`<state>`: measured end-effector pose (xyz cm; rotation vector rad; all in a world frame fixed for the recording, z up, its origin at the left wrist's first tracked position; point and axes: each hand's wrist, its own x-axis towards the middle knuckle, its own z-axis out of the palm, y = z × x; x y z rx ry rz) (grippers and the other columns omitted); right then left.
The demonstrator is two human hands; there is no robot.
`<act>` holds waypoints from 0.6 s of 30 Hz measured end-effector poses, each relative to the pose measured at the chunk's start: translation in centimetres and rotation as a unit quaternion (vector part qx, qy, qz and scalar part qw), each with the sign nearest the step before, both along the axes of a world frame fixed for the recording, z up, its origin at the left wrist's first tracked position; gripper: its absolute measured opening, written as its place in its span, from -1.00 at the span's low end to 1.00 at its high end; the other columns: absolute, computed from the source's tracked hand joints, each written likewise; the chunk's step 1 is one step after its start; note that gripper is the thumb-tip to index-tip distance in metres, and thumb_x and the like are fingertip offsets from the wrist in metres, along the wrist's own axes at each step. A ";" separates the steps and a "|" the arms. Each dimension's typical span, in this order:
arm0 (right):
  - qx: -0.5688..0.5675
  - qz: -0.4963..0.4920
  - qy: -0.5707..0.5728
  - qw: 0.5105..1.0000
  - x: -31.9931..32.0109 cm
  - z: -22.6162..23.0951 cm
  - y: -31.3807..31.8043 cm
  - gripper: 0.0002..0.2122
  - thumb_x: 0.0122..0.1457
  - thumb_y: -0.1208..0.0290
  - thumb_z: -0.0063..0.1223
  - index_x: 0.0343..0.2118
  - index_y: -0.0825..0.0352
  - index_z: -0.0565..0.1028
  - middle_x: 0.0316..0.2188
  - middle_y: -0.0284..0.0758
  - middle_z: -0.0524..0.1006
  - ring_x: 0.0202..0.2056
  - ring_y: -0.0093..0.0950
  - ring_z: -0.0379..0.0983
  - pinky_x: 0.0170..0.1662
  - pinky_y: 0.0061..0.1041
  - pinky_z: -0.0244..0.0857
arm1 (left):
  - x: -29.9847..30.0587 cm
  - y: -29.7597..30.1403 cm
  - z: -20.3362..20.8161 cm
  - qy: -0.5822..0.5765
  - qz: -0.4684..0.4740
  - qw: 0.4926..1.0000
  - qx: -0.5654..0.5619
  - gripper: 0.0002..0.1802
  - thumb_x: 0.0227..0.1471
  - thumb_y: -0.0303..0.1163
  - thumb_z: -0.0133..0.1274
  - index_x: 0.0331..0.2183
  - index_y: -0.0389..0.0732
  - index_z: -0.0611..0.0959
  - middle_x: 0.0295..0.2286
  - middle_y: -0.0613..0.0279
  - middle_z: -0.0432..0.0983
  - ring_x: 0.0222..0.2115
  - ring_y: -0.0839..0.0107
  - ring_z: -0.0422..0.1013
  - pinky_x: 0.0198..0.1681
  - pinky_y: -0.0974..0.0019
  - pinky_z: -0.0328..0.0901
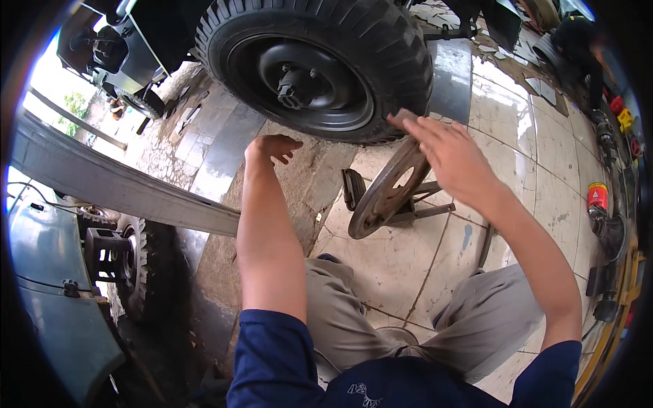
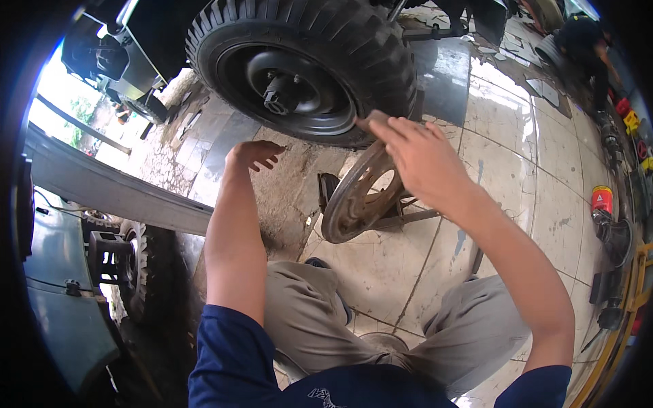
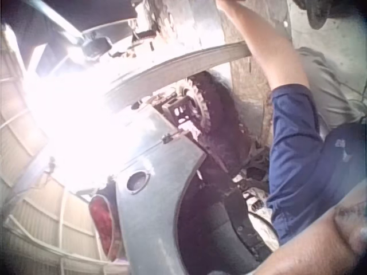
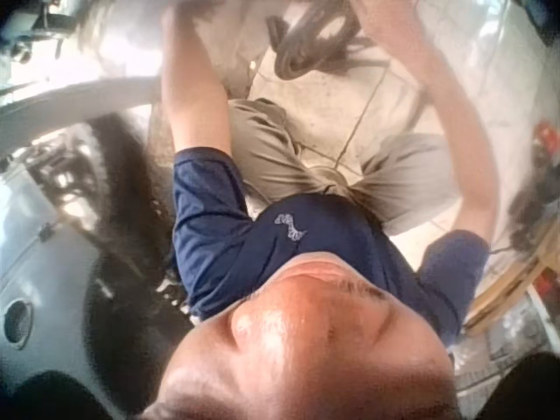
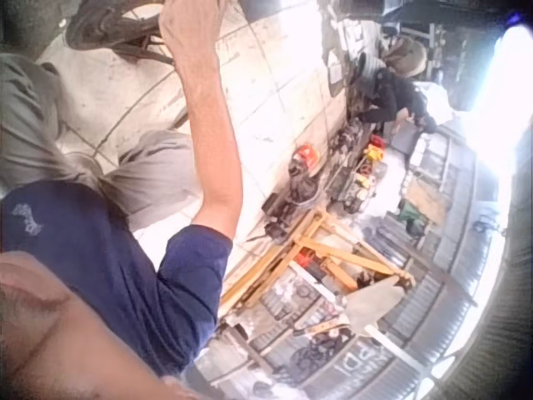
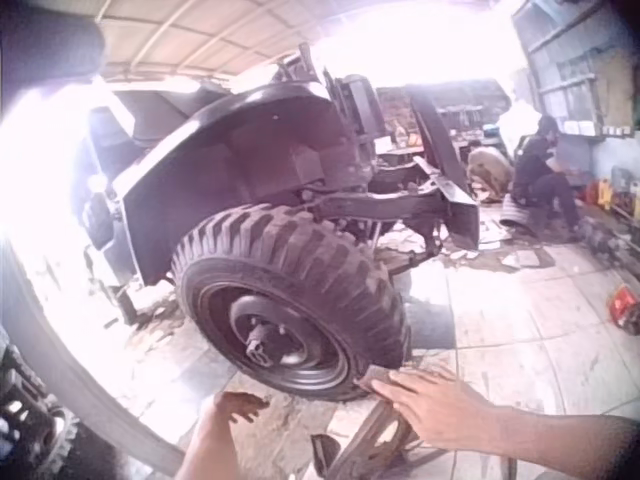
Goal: The person sits on the floor and scrubs a brake drum with a sanding block, rotating it to clean different areas. The person repeatedly rubs the drum's surface and edges while holding it steady with the other hand.
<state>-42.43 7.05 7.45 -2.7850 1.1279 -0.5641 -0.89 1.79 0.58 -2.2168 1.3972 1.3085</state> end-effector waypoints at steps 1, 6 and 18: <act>-0.010 0.052 0.006 0.999 0.1 0.1 0.5 -0.62 0.33 0.41 -0.19 0.21 0.23 0.34 0.21 -0.27 0.36 0.23 -0.32 0.26 0.30 -0.09 0.03 | 0.5 0.0 -0.4 -0.002 0.000 1.000 0.001 -0.20 0.19 0.26 -0.18 0.29 0.01 0.21 0.21 0.11 0.28 0.15 0.19 0.34 0.18 0.00 0.24; -0.003 0.003 0.024 1.000 -1.2 -0.4 -0.6 -0.61 0.34 0.39 -0.20 0.21 0.27 0.33 0.24 -0.23 0.33 0.28 -0.33 0.19 0.31 -0.12 0.00 | -0.1 -1.0 -0.7 0.000 -0.014 1.000 0.001 -0.18 0.18 0.28 -0.17 0.29 0.01 0.21 0.22 0.11 0.26 0.14 0.19 0.35 0.17 -0.01 0.25; -0.072 0.128 0.048 0.988 -0.2 0.5 1.0 -0.61 0.33 0.38 -0.17 0.20 0.34 0.34 0.21 -0.24 0.36 0.27 -0.32 0.21 0.28 -0.20 0.09 | 0.9 -0.4 -1.4 0.004 -0.006 1.000 -0.012 -0.21 0.17 0.27 -0.16 0.28 0.04 0.24 0.21 0.13 0.29 0.14 0.21 0.35 0.14 0.00 0.27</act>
